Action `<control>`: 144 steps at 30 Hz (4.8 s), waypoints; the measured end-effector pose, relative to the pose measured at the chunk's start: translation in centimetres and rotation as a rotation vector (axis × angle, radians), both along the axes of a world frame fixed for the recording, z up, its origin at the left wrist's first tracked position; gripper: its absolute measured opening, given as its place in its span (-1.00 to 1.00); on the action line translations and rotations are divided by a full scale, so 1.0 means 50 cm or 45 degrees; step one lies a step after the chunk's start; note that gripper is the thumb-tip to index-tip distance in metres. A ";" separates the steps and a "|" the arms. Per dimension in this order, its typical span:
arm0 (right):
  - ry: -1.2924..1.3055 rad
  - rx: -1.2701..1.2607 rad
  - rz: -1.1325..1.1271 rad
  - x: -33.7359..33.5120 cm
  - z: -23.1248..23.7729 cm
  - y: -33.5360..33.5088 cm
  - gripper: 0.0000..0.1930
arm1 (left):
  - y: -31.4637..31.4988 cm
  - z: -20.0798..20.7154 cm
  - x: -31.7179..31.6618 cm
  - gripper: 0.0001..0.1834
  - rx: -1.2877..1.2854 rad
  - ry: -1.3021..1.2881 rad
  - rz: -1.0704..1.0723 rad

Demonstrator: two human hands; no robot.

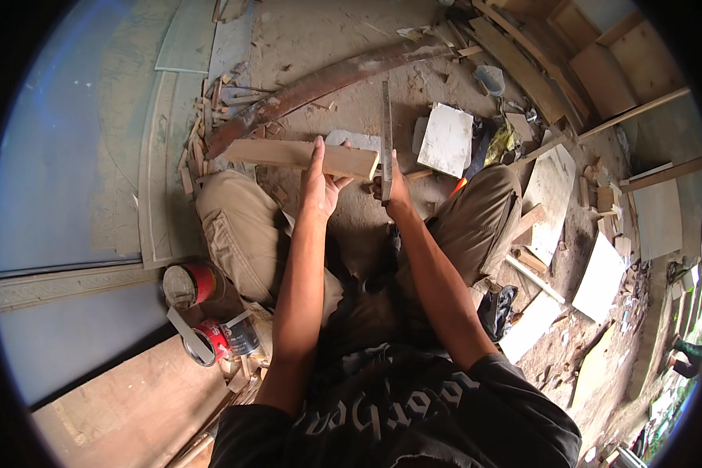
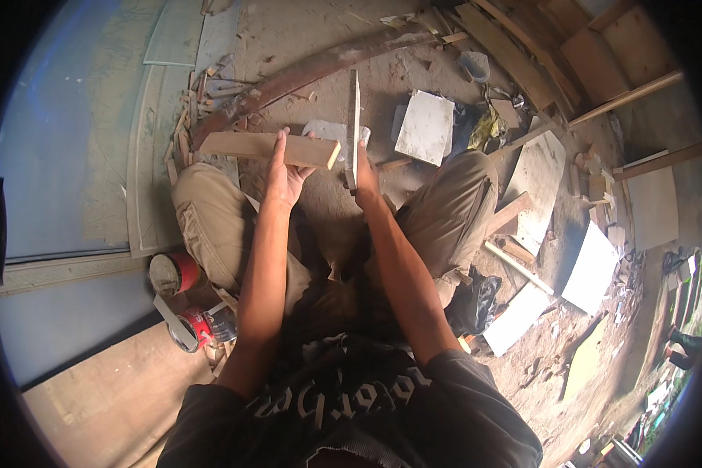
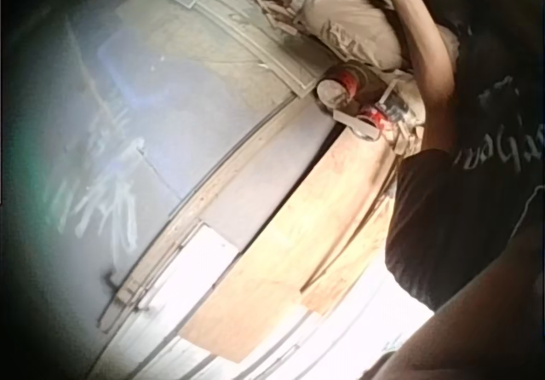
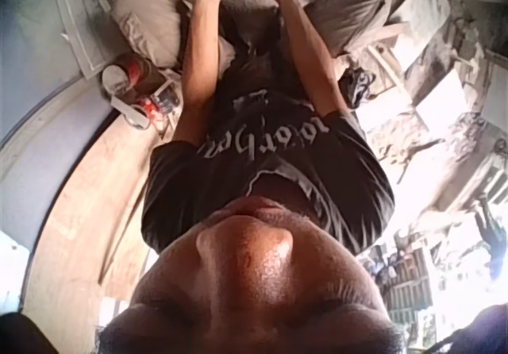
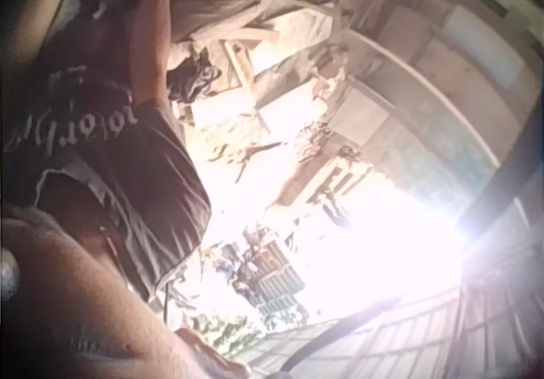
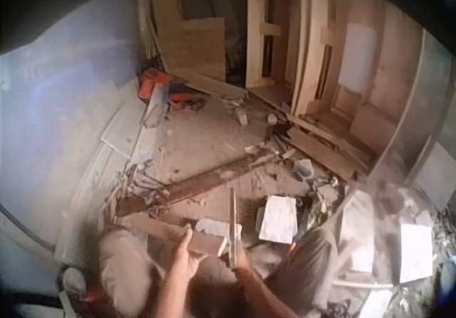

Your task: The person sands a white rectangular tile with sandpaper, then uses a hammer to drive a nail into a wooden plank. The person also handles a black plastic bag and other debris on the floor.

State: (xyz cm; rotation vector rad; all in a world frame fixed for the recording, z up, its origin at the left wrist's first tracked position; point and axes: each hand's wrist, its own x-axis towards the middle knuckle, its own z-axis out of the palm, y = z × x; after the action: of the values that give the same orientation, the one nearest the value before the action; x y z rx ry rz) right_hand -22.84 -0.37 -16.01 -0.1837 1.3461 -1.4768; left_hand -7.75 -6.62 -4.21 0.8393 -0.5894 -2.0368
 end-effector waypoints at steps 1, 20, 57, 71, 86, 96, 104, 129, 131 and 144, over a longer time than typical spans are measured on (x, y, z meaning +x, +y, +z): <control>0.005 0.023 -0.032 0.008 0.008 0.001 -0.34 | -0.001 -0.006 0.004 -0.23 -0.039 0.011 -0.002; -0.031 0.145 -0.042 0.024 -0.010 -0.004 -0.21 | 0.039 -0.001 -0.040 0.10 -0.285 0.068 0.244; -0.114 0.149 -0.102 0.025 -0.003 -0.007 -0.32 | 0.029 -0.039 -0.063 0.07 -0.271 -0.016 0.287; -0.125 0.086 -0.076 0.031 -0.023 -0.013 -0.32 | 0.038 -0.031 -0.057 0.05 -0.228 -0.004 0.285; -0.070 -0.128 0.033 -0.043 -0.108 -0.088 -0.27 | -0.002 -0.068 -0.098 0.06 -0.250 -0.234 0.174; -0.178 -0.257 0.105 -0.038 -0.210 -0.076 -0.41 | -0.030 -0.176 -0.121 0.02 -0.172 -0.326 0.192; -0.281 -0.521 0.025 -0.012 -0.274 -0.060 -0.60 | -0.040 -0.239 -0.126 0.03 -0.583 -0.511 0.164; 1.085 -0.167 -0.167 -0.111 -0.017 -0.088 -0.63 | -0.092 -0.132 -0.034 -0.08 -0.103 -0.203 0.527; 1.400 -0.141 -0.141 -0.065 0.041 -0.103 -0.66 | -0.078 -0.114 -0.020 -0.05 -0.120 -0.250 0.539; 1.562 -0.010 0.250 -0.031 -0.055 -0.098 -0.60 | -0.061 -0.160 0.003 -0.06 -0.058 -0.245 0.519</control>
State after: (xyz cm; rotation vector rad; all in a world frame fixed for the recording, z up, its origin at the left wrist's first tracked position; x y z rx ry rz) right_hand -24.37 -5.26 -18.76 -1.3465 2.1591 -1.1742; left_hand -7.58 -9.68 -12.21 1.0424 -0.5182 -1.5800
